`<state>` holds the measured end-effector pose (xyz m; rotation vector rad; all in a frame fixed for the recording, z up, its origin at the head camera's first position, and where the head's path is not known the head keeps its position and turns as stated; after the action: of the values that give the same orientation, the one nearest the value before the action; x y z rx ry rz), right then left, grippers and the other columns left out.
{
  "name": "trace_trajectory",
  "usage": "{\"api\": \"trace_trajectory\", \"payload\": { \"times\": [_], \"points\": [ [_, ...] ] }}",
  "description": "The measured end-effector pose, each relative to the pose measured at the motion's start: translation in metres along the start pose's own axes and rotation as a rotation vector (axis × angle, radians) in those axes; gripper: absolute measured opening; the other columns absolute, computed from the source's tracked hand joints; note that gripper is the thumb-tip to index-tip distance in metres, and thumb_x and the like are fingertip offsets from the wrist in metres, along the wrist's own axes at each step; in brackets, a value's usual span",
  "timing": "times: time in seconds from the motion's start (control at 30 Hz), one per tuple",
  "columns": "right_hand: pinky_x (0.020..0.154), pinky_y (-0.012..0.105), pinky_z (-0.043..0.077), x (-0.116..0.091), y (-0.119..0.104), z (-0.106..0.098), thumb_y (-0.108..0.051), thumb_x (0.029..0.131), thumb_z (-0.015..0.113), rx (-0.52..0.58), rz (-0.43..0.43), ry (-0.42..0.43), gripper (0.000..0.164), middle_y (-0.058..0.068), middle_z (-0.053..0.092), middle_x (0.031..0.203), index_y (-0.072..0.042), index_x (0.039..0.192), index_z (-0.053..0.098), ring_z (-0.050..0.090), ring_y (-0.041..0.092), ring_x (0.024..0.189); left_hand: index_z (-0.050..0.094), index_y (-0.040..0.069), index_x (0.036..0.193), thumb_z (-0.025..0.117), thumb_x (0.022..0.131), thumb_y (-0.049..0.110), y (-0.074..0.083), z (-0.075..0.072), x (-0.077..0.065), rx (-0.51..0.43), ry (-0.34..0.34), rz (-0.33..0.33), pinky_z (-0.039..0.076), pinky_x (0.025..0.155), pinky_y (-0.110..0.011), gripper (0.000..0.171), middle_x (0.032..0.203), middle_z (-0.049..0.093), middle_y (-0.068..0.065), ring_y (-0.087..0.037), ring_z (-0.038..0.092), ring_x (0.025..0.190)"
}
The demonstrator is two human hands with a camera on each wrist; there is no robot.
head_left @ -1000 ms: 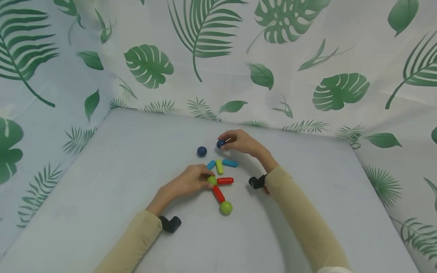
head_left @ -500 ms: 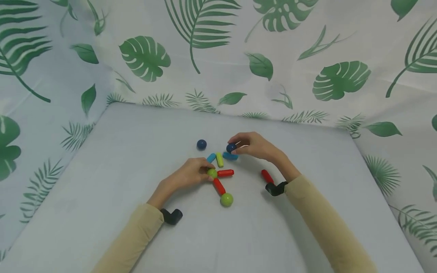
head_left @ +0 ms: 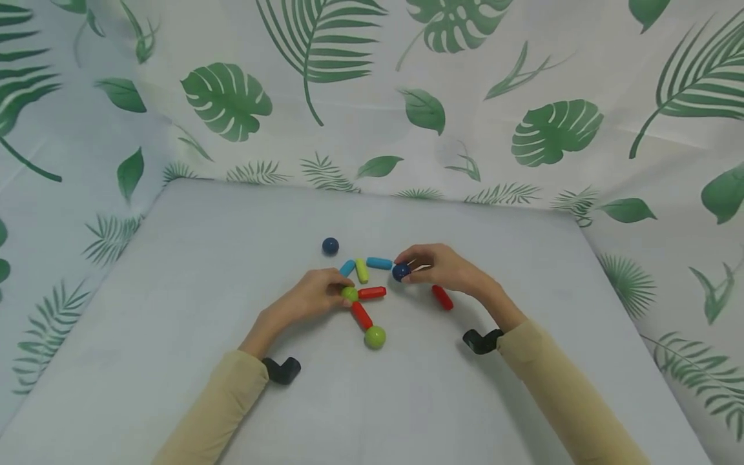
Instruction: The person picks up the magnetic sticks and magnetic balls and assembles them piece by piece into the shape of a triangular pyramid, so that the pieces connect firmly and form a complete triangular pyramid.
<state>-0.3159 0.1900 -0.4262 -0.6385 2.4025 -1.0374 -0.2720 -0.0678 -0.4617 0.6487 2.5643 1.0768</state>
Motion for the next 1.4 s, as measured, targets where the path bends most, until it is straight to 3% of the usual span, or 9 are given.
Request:
{"api": "trace_trajectory", "payload": {
  "times": [0.4, 1.03, 1.4],
  "points": [
    [0.104, 0.047, 0.053, -0.014, 0.008, 0.011, -0.016, 0.093, 0.075, 0.007, 0.022, 0.006, 0.038, 0.007, 0.070, 0.127, -0.012, 0.130, 0.067, 0.067, 0.025, 0.116, 0.072, 0.003, 0.124, 0.078, 0.091, 0.012, 0.001, -0.003, -0.001, -0.013, -0.007, 0.001, 0.056, 0.092, -0.034, 0.035, 0.107, 0.069, -0.004, -0.017, 0.063, 0.097],
    [0.104, 0.045, 0.053, -0.008, 0.007, 0.028, -0.016, 0.093, 0.077, 0.001, 0.007, -0.017, 0.036, 0.006, 0.072, 0.122, -0.013, 0.127, 0.068, 0.067, 0.020, 0.113, 0.071, 0.003, 0.126, 0.077, 0.091, 0.010, 0.002, -0.001, -0.003, -0.031, -0.011, -0.019, 0.056, 0.095, -0.036, 0.036, 0.110, 0.069, -0.006, -0.018, 0.063, 0.099],
    [0.100, 0.042, 0.055, -0.009, 0.004, 0.030, -0.018, 0.092, 0.079, -0.013, 0.011, -0.012, 0.036, 0.008, 0.072, 0.120, -0.011, 0.125, 0.069, 0.069, 0.019, 0.106, 0.071, 0.003, 0.125, 0.078, 0.091, 0.012, -0.001, 0.001, 0.002, 0.000, 0.002, 0.003, 0.056, 0.094, -0.035, 0.036, 0.109, 0.070, -0.006, -0.017, 0.064, 0.098]
  ]
}}
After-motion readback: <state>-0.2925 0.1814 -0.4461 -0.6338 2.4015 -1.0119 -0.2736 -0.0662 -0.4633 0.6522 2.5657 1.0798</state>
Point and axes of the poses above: each hand's wrist, its own x-axis towards the middle knuckle, its own z-axis out of the palm, y = z × x, the point moved 4 cm from there along x, towards the middle knuckle
